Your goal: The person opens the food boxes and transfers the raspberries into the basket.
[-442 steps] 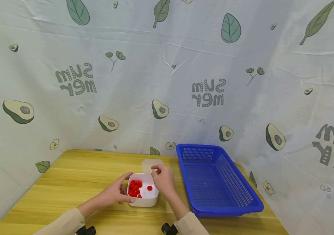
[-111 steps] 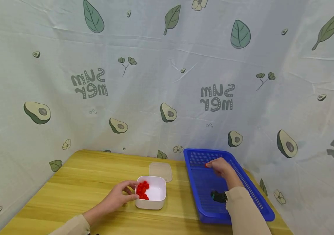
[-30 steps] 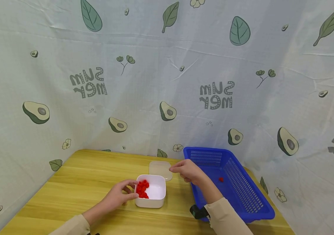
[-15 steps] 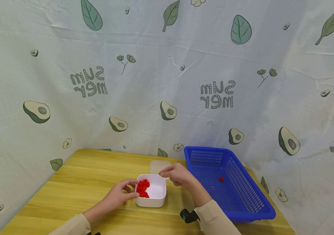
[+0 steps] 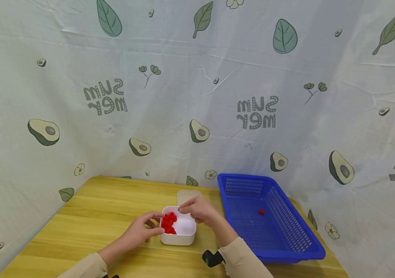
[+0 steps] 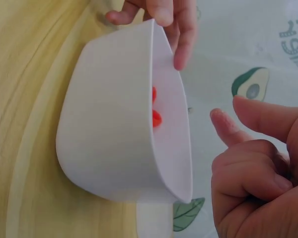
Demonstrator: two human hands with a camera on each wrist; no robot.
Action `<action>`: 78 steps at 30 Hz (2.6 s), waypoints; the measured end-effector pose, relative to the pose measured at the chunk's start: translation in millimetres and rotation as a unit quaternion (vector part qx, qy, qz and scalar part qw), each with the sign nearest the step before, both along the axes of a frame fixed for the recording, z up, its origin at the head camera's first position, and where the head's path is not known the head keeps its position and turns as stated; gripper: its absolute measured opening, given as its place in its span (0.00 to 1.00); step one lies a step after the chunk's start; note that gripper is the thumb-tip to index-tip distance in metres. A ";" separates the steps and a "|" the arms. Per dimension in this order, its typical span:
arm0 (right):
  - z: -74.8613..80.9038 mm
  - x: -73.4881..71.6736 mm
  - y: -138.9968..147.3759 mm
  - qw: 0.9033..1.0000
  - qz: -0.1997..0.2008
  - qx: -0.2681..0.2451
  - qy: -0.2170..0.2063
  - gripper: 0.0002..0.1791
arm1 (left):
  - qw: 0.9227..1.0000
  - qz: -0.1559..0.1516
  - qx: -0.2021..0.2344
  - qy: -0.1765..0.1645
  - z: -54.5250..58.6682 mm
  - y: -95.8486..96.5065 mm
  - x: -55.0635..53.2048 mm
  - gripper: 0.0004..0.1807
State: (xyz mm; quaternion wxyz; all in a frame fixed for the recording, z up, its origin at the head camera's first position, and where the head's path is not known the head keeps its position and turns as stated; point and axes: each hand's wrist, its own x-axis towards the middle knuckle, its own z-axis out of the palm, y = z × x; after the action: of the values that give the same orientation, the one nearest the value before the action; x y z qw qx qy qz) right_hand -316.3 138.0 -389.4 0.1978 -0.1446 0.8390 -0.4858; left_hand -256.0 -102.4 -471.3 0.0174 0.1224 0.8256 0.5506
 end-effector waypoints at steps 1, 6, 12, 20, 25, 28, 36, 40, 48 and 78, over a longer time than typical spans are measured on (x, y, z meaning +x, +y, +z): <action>-1.3 0.1 -1.6 1.000 0.000 0.000 -0.002 0.16 | 1.000 0.000 -0.001 0.000 -0.3 0.0 -0.1 0.27; -8.4 0.7 -7.6 1.000 -0.001 -0.011 -0.011 0.15 | 1.000 0.000 0.000 0.000 -1.6 -0.1 -0.4 0.27; -17.8 1.5 -14.0 0.999 0.004 -0.029 -0.017 0.15 | 1.000 0.002 0.004 -0.001 0.0 0.1 0.7 0.27; -23.2 5.2 -24.5 1.000 0.002 -0.021 -0.011 0.13 | 1.000 0.004 0.001 0.001 0.5 -0.6 0.6 0.26; -26.6 6.1 -32.2 1.000 0.004 -0.015 -0.007 0.10 | 1.000 0.000 0.001 0.002 -0.4 -1.1 -0.8 0.26; -29.3 5.7 -35.6 1.000 -0.003 -0.011 -0.008 0.09 | 1.000 -0.003 0.002 0.003 -0.9 -1.2 -1.9 0.26; -35.6 8.3 -40.7 1.000 -0.017 -0.006 0.000 0.07 | 1.000 -0.007 0.005 0.012 -0.7 0.3 -3.8 0.25; -40.4 8.5 -43.2 1.000 -0.020 0.000 0.011 0.06 | 1.000 -0.008 0.009 0.011 0.2 1.1 -2.8 0.25; -46.2 9.9 -51.7 0.996 -0.036 0.058 0.062 0.04 | 1.000 -0.007 0.001 0.013 -1.8 -0.7 -3.8 0.26; -51.8 13.4 -58.9 0.992 -0.045 0.079 0.082 0.06 | 1.000 -0.002 -0.001 0.006 -1.4 -1.9 -3.1 0.28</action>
State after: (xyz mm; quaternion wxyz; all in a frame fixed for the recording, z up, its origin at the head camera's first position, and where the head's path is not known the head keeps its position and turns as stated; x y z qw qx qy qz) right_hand -302.9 79.1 -441.2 0.1175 -0.1296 0.8939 -0.4127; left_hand -259.1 -104.3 -472.7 0.0143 0.1275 0.8258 0.5492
